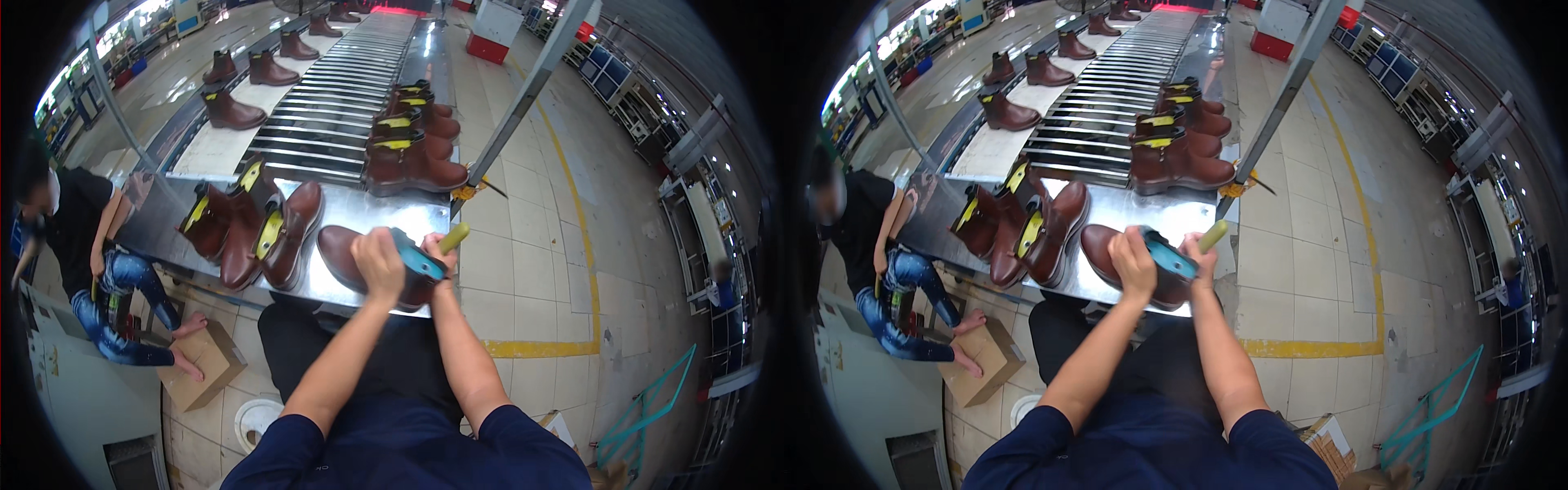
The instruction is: Polishing and finishing leather boots using a handheld tool.
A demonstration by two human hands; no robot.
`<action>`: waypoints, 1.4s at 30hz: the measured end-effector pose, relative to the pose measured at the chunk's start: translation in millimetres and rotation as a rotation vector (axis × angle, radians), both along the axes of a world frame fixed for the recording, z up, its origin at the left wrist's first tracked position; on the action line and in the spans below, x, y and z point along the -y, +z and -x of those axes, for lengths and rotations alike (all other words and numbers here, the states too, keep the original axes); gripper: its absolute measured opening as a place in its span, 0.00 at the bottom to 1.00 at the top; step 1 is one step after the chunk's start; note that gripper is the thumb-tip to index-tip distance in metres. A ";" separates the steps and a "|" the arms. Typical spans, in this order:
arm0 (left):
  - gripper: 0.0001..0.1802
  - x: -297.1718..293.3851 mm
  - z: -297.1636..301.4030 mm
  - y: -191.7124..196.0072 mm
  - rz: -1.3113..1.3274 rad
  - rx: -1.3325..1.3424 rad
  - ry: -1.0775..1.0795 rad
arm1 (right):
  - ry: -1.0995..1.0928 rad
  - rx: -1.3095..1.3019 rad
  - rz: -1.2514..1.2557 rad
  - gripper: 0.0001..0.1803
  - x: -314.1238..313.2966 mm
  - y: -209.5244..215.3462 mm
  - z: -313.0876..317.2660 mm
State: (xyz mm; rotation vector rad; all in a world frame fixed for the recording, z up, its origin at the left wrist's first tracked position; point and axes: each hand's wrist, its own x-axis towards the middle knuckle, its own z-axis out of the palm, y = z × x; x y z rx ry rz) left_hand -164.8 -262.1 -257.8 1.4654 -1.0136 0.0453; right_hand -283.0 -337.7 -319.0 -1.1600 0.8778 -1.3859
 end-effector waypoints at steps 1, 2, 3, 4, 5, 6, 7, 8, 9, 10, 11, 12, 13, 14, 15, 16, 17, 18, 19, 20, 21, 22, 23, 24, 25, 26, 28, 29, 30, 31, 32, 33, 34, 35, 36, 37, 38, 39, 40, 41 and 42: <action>0.23 -21.4 14.0 3.0 0.043 0.007 0.010 | 0.011 -0.009 -0.014 0.11 3.1 -1.2 3.9; 0.28 -45.8 18.8 5.2 -0.002 0.061 -0.068 | 0.047 0.134 -0.097 0.11 5.4 -2.2 8.0; 0.30 -65.6 19.5 7.6 0.010 0.141 -0.122 | 0.032 0.242 -0.247 0.10 7.6 -2.9 11.1; 0.34 -82.3 16.7 10.0 0.017 0.211 -0.183 | 0.095 0.256 -0.200 0.10 10.5 -3.2 11.2; 0.38 -96.9 10.5 11.8 -0.034 0.235 -0.268 | 0.117 0.259 -0.195 0.09 11.6 -2.8 11.4; 0.44 -109.4 1.2 13.1 -0.079 0.260 -0.380 | 0.152 0.271 -0.198 0.08 11.2 -2.1 11.1; 0.48 -115.8 -11.2 14.5 -0.073 0.232 -0.508 | 0.150 0.254 -0.213 0.08 10.2 -0.4 10.1; 0.45 -118.1 -20.9 16.3 -0.098 0.225 -0.571 | 0.151 0.265 -0.199 0.08 9.1 2.1 8.9; 0.41 -118.4 -27.7 17.7 -0.207 0.225 -0.622 | 0.138 0.270 -0.213 0.09 7.3 4.7 7.8; 0.38 -119.2 -31.1 18.9 -0.272 0.188 -0.669 | 0.148 0.267 -0.213 0.09 4.7 7.4 7.6; 0.33 -120.0 -33.5 19.6 -0.269 0.179 -0.677 | 0.172 0.275 -0.222 0.10 2.6 9.8 7.1; 0.32 -121.9 -33.6 20.0 -0.260 0.190 -0.668 | 0.167 0.282 -0.252 0.11 0.5 12.6 8.0; 0.31 -126.5 -33.0 19.2 -0.250 0.196 -0.635 | 0.148 0.241 -0.266 0.14 -1.8 13.5 7.7; 0.31 -132.6 -33.5 18.1 -0.207 0.220 -0.623 | 0.169 0.247 -0.250 0.14 -3.6 14.7 8.3; 0.31 -140.2 -35.0 15.7 -0.226 0.195 -0.559 | 0.163 0.186 -0.217 0.15 -4.5 14.6 7.3; 0.31 -149.0 -38.1 12.8 -0.226 0.180 -0.520 | 0.160 0.124 -0.182 0.15 -6.0 14.4 7.8; 0.31 -156.4 -42.7 8.0 -0.179 0.133 -0.476 | 0.151 0.129 -0.175 0.16 -6.6 12.9 6.0; 0.33 -167.3 -47.2 3.1 -0.227 0.078 -0.422 | 0.122 0.126 -0.196 0.16 -8.1 11.6 6.8; 0.34 -173.8 -49.7 -2.4 -0.250 -0.006 -0.363 | 0.114 0.091 -0.162 0.15 -8.3 10.4 5.4; 0.35 -180.2 -52.0 -7.6 -0.277 -0.136 -0.284 | 0.122 0.061 -0.115 0.15 -8.4 9.5 4.7; 0.37 -183.3 -54.8 -13.4 -0.212 -0.225 -0.275 | 0.107 0.033 -0.095 0.14 -9.0 8.9 4.5; 0.39 -185.1 -57.2 -18.9 -0.164 -0.331 -0.268 | 0.099 0.026 -0.118 0.14 -8.7 8.6 3.9; 0.39 -187.4 -59.5 -22.9 -0.159 -0.331 -0.239 | 0.096 0.013 -0.120 0.14 -8.6 8.6 3.9; 0.40 -186.7 -63.2 -26.8 -0.131 -0.218 -0.242 | 0.089 -0.002 -0.124 0.15 -7.7 9.2 3.4; 0.42 -184.7 -68.5 -30.2 -0.189 -0.226 -0.262 | 0.087 -0.002 -0.122 0.15 -7.1 10.1 3.4; 0.45 -182.3 -73.8 -32.8 -0.150 -0.140 -0.329 | 0.112 -0.009 -0.117 0.15 -6.4 11.3 3.2; 0.46 -178.3 -87.7 -35.4 -0.234 -0.175 -0.399 | 0.140 -0.018 -0.122 0.15 -5.2 13.7 2.6; 0.47 -176.7 -94.4 -35.6 -0.273 -0.188 -0.473 | 0.148 -0.010 -0.127 0.16 -4.9 14.9 2.2; 0.47 -175.6 -100.9 -35.3 -0.293 -0.176 -0.490 | 0.158 -0.012 -0.147 0.16 -5.1 15.7 1.9; 0.48 -175.2 -105.8 -34.4 -0.323 -0.156 -0.516 | 0.152 -0.020 -0.176 0.16 -5.5 16.6 1.7; 0.48 -175.7 -110.2 -33.1 -0.351 -0.136 -0.544 | 0.148 -0.020 -0.169 0.17 -5.6 17.3 1.3; 0.48 -175.1 -115.1 -31.5 -0.383 -0.126 -0.586 | 0.146 -0.007 -0.140 0.19 -5.4 18.6 0.8; 0.48 -175.8 -118.8 -29.6 -0.398 -0.150 -0.567 | 0.141 -0.007 -0.160 0.19 -6.0 20.2 -0.1; 0.46 -174.6 -123.4 -28.7 -0.414 -0.139 -0.597 | 0.158 0.060 -0.187 0.19 -5.2 22.3 -1.6; 0.44 -174.3 -125.5 -28.7 -0.446 -0.155 -0.613 | 0.172 0.123 -0.214 0.20 -4.9 25.1 -2.6; 0.38 -173.3 -128.5 -29.8 -0.438 -0.168 -0.643 | 0.160 0.120 -0.226 0.20 -5.0 28.5 -4.0; 0.38 -173.2 -128.0 -32.0 -0.429 -0.142 -0.686 | 0.216 0.157 -0.267 0.20 -5.1 32.4 -7.0; 0.34 -173.3 -127.4 -34.7 -0.399 -0.115 -0.650 | 0.270 0.197 -0.308 0.21 -5.7 37.0 -10.9; 0.30 -173.6 -125.8 -37.9 -0.349 -0.086 -0.627 | 0.334 0.268 -0.354 0.20 -6.8 42.4 -14.6; 0.24 -174.1 -123.0 -41.5 -0.345 0.037 -0.582 | 0.362 0.350 -0.394 0.18 -8.1 47.7 -20.1; 0.24 -174.2 -120.8 -45.3 -0.395 0.018 -0.577 | 0.409 0.438 -0.419 0.17 -9.2 52.6 -26.6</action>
